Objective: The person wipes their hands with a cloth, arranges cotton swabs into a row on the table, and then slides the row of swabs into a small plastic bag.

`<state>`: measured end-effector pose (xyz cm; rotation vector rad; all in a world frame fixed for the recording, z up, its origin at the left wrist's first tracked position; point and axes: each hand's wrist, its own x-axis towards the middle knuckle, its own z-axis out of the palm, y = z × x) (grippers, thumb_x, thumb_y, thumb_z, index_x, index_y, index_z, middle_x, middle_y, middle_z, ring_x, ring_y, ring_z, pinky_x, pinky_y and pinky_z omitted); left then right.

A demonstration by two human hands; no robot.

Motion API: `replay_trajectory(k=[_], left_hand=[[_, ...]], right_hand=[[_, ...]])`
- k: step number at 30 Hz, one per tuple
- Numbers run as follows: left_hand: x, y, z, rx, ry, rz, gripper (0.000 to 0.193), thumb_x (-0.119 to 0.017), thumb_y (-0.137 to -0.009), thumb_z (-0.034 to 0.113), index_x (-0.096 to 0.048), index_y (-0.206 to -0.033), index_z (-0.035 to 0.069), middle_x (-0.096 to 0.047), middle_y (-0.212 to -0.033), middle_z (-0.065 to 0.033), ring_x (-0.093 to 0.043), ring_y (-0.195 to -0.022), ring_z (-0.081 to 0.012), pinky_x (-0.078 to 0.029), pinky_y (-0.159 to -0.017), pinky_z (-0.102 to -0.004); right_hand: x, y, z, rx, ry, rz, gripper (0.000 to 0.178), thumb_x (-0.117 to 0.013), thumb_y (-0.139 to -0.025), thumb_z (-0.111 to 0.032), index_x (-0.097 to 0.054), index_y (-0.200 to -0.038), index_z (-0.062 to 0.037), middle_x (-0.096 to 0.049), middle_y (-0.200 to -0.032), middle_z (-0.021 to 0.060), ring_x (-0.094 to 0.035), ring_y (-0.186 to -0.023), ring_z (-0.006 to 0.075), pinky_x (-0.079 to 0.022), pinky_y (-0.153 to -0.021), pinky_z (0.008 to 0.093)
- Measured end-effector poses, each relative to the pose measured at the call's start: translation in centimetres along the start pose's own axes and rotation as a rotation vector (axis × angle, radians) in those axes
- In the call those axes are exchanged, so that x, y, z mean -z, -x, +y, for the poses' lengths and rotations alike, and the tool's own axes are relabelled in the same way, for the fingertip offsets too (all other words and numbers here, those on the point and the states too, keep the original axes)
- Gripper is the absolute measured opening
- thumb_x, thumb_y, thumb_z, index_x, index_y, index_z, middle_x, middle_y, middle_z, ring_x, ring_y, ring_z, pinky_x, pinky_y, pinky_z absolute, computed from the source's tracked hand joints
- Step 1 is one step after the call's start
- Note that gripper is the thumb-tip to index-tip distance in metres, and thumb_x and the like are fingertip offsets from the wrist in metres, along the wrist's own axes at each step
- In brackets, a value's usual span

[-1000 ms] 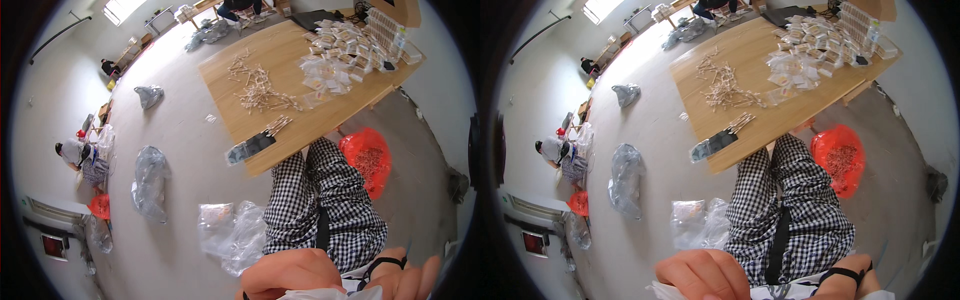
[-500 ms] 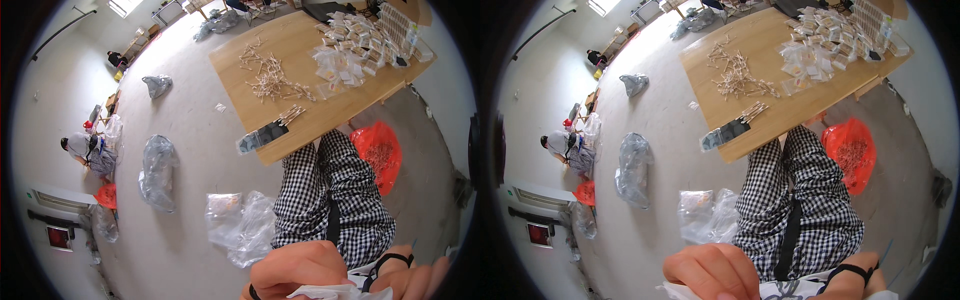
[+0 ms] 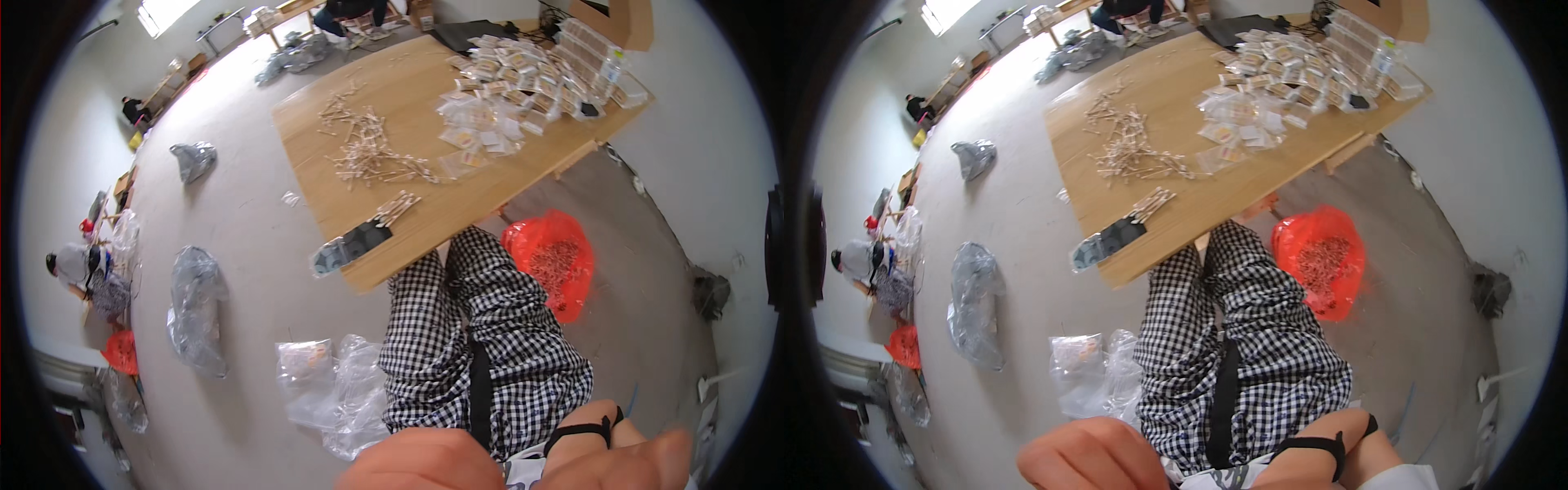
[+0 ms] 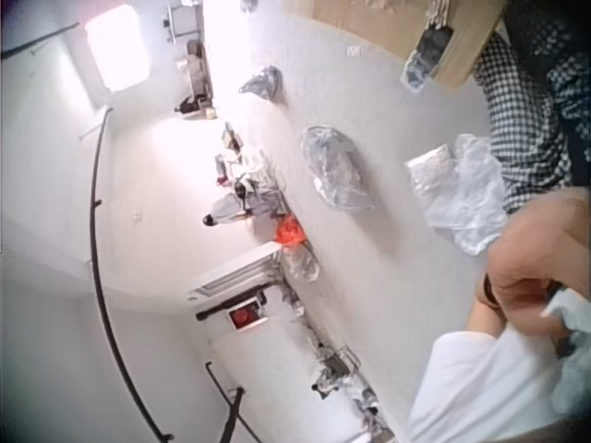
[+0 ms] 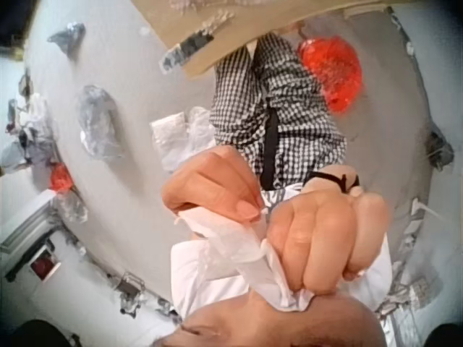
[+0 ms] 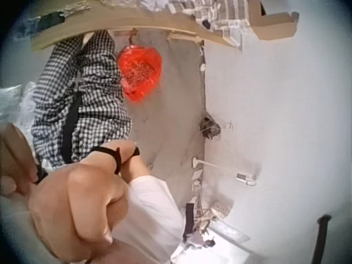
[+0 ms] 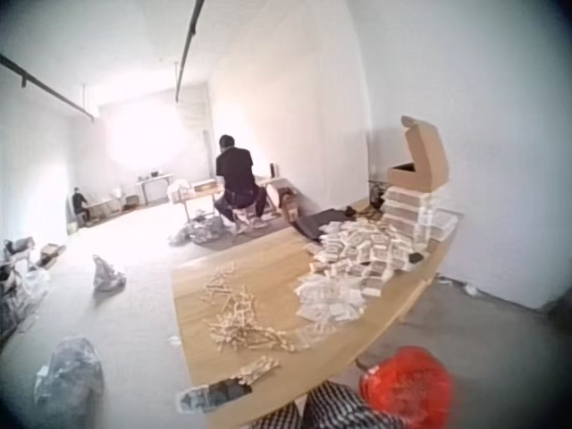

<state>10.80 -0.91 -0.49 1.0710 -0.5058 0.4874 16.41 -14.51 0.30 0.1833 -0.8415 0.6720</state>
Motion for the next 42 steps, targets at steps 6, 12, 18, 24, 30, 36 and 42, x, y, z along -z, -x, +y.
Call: replay_trajectory(k=[6, 12, 18, 24, 30, 36, 42], left_hand=[[-1.3, 0.5, -0.2, 0.211, -0.096, 0.166, 0.018, -0.065, -0.094, 0.012, -0.067, -0.095, -0.006, -0.063, -0.081, -0.0113, -0.058, -0.066, -0.0177, -0.045, -0.057, -0.0258], [1.5, 1.0, -3.6, 0.354, -0.343, 0.693, 0.015, -0.066, -0.093, 0.003, -0.065, -0.102, -0.008, -0.067, -0.093, -0.0062, -0.061, -0.084, -0.0102, -0.046, -0.078, -0.0238], [1.4, 0.7, -3.9, 0.415, -0.357, 0.576, 0.024, -0.066, -0.092, 0.003, -0.065, -0.113, -0.009, -0.069, -0.1, -0.0082, -0.06, -0.094, -0.0103, -0.045, -0.082, -0.023], [1.3, 0.6, -4.4, 0.37, -0.266, 0.59, 0.026, -0.06, -0.091, -0.001, -0.062, -0.115, -0.011, -0.068, -0.105, -0.0104, -0.064, -0.096, -0.0143, -0.049, -0.087, -0.0271], [1.1, -0.6, -5.6, 0.534, -0.297, 0.476, 0.034, -0.057, -0.088, 0.002, -0.059, -0.119, -0.011, -0.067, -0.11, -0.0147, -0.066, -0.1, -0.0202, -0.052, -0.088, -0.0315], [0.8, -0.6, -6.2, 0.401, -0.065, 0.485, 0.026, -0.057, -0.092, -0.002, -0.058, -0.116, -0.009, -0.066, -0.109, -0.0121, -0.065, -0.101, -0.0178, -0.051, -0.089, -0.0294], [1.2, -0.5, -8.2, 0.251, -0.39, 0.562, 0.023, -0.061, -0.093, 0.005, -0.059, -0.114, -0.005, -0.066, -0.109, -0.0118, -0.064, -0.097, -0.0167, -0.05, -0.089, -0.0289]], right_hand=[[-0.8, -0.2, 0.2, 0.224, 0.002, 0.263, 0.009, -0.053, -0.096, -0.001, -0.05, -0.09, -0.0068, -0.055, -0.08, 0.0147, -0.056, -0.069, 0.0239, -0.047, -0.069, 0.0337], [6.4, 2.8, -2.7, 0.064, 0.325, 0.702, 0.03, -0.054, -0.084, 0.008, -0.042, -0.105, -0.0091, -0.047, -0.109, 0.0104, -0.05, -0.106, 0.0196, -0.044, -0.093, 0.0328], [6.0, 3.2, -3.7, 0.101, 0.51, 0.716, 0.034, -0.051, -0.083, 0.015, -0.042, -0.107, -0.0078, -0.049, -0.111, 0.0111, -0.051, -0.111, 0.0171, -0.045, -0.097, 0.0321], [6.5, 2.6, -4.1, 0.063, 0.698, 0.759, 0.036, -0.062, -0.085, 0.013, -0.043, -0.109, -0.0063, -0.051, -0.109, 0.0079, -0.056, -0.107, 0.0134, -0.049, -0.094, 0.0303], [6.7, 2.6, -3.7, -0.174, 0.666, 0.869, 0.051, -0.074, -0.081, 0.006, -0.051, -0.125, -0.0041, -0.054, -0.117, 0.0062, -0.057, -0.112, 0.0163, -0.051, -0.095, 0.032], [6.7, 2.4, -3.9, -0.322, 0.559, 0.936, 0.036, -0.075, -0.086, -0.003, -0.057, -0.117, -0.0016, -0.064, -0.106, 0.0051, -0.062, -0.104, 0.0121, -0.054, -0.087, 0.0282], [7.2, 3.6, -3.4, -0.228, 0.808, 0.802, 0.023, -0.073, -0.088, -0.003, -0.061, -0.107, -0.0024, -0.063, -0.106, 0.0041, -0.061, -0.103, 0.0118, -0.051, -0.088, 0.0275]])
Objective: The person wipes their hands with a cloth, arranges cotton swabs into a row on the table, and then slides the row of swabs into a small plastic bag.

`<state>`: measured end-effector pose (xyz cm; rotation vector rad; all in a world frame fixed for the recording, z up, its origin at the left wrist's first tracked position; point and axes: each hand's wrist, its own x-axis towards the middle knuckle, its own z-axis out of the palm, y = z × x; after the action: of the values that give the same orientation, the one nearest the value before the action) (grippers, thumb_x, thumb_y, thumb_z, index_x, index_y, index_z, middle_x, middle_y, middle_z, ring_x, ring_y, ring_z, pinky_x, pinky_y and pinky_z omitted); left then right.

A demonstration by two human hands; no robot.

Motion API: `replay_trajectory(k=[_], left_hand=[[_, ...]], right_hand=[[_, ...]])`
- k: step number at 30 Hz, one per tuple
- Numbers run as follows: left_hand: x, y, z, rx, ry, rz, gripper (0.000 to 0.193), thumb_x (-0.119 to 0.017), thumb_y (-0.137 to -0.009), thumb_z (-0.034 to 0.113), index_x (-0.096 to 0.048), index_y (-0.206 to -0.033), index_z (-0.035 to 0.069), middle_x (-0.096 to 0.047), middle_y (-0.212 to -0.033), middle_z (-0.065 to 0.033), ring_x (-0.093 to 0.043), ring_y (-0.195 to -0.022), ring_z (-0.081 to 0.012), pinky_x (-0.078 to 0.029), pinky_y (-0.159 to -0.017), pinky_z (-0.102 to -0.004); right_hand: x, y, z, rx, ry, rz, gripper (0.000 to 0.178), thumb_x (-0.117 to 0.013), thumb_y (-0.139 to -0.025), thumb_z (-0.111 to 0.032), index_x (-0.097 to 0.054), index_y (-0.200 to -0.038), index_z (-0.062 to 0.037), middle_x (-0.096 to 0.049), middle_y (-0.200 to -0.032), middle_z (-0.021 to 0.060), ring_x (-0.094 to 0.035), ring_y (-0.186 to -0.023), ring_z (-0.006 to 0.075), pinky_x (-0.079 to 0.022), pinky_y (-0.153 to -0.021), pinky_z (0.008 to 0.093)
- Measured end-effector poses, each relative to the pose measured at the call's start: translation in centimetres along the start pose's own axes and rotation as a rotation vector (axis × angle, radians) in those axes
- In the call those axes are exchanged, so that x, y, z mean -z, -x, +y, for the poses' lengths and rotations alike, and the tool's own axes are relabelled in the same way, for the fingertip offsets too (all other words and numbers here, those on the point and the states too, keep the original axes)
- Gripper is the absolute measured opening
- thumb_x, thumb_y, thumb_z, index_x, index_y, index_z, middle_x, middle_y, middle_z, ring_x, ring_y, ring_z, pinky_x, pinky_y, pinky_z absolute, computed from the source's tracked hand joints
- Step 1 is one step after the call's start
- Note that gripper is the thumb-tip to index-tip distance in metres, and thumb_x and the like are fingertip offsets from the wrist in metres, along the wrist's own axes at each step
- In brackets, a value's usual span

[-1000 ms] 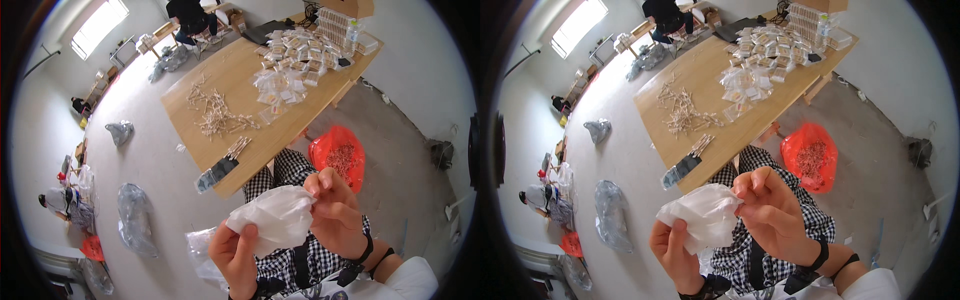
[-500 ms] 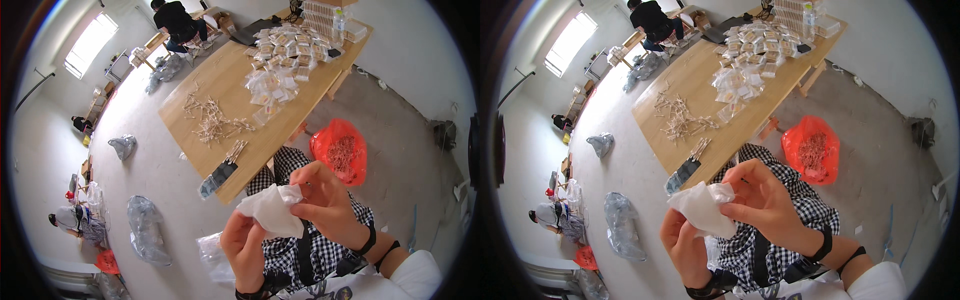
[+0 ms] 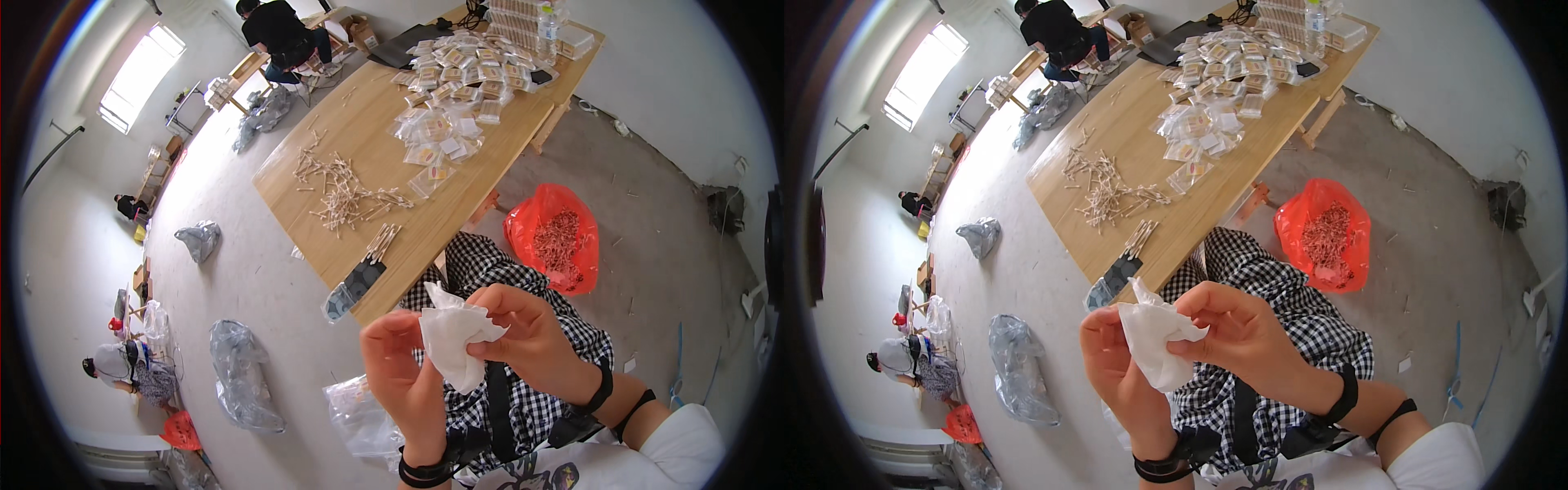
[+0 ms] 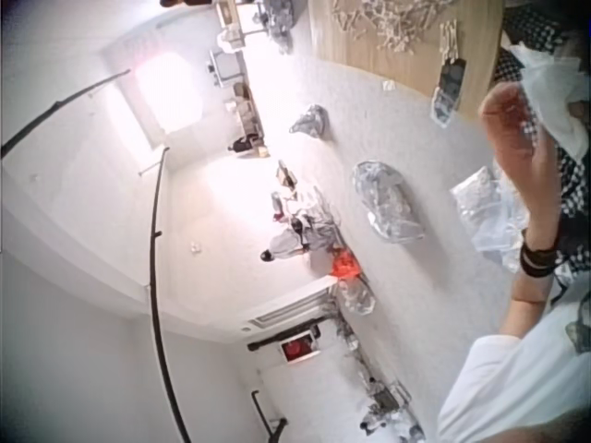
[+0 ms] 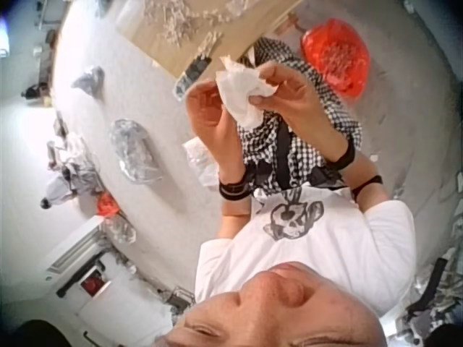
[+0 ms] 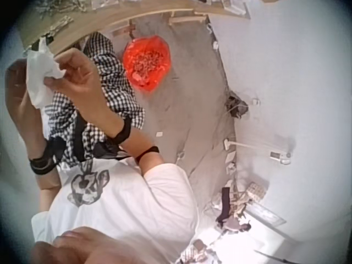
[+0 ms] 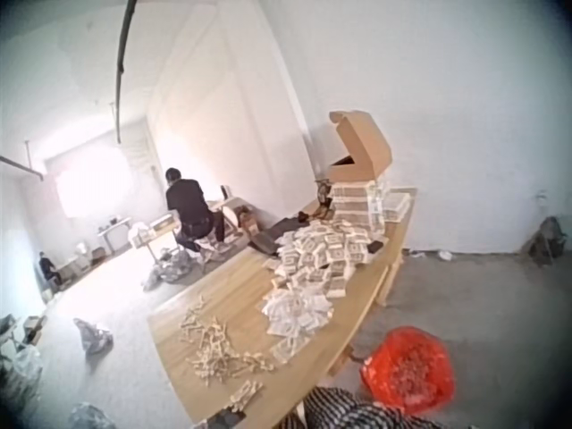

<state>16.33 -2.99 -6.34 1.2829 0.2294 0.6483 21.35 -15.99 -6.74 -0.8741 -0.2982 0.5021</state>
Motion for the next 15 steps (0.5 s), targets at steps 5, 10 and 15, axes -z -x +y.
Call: replay_trajectory(k=[5, 10, 15], left_hand=[[0.1, 0.8, 0.8, 0.166, -0.103, -0.033, 0.012, -0.058, -0.094, 0.001, -0.065, -0.102, -0.004, -0.065, -0.107, -0.0102, -0.058, -0.088, -0.014, -0.048, -0.084, -0.0277], [0.5, -0.5, 2.0, 0.033, -0.067, -0.083, 0.026, -0.061, -0.093, 0.004, -0.059, -0.118, -0.004, -0.065, -0.104, -0.0108, -0.061, -0.087, -0.0148, -0.049, -0.082, -0.0267], [0.0, -0.8, 3.7, 0.218, -0.114, -0.12, 0.051, -0.071, -0.084, 0.017, -0.052, -0.126, -0.005, -0.062, -0.099, -0.01, -0.06, -0.087, -0.0174, -0.046, -0.08, -0.0281]], right_hand=[[0.3, -0.2, 0.3, 0.055, 0.059, 0.096, 0.025, -0.074, -0.085, 0.002, -0.06, -0.104, -0.0039, -0.062, -0.106, 0.0033, -0.06, -0.101, 0.0104, -0.051, -0.088, 0.0278], [0.5, -0.1, -0.5, 0.062, 0.029, 0.118, 0.026, -0.072, -0.087, 0.002, -0.059, -0.108, -0.0027, -0.064, -0.105, 0.0036, -0.06, -0.102, 0.0103, -0.05, -0.09, 0.0281], [0.6, 0.1, -1.5, 0.072, 0.153, -0.009, 0.026, -0.071, -0.087, 0.004, -0.059, -0.11, 0.0003, -0.064, -0.104, 0.004, -0.06, -0.103, 0.0109, -0.05, -0.091, 0.0277]])
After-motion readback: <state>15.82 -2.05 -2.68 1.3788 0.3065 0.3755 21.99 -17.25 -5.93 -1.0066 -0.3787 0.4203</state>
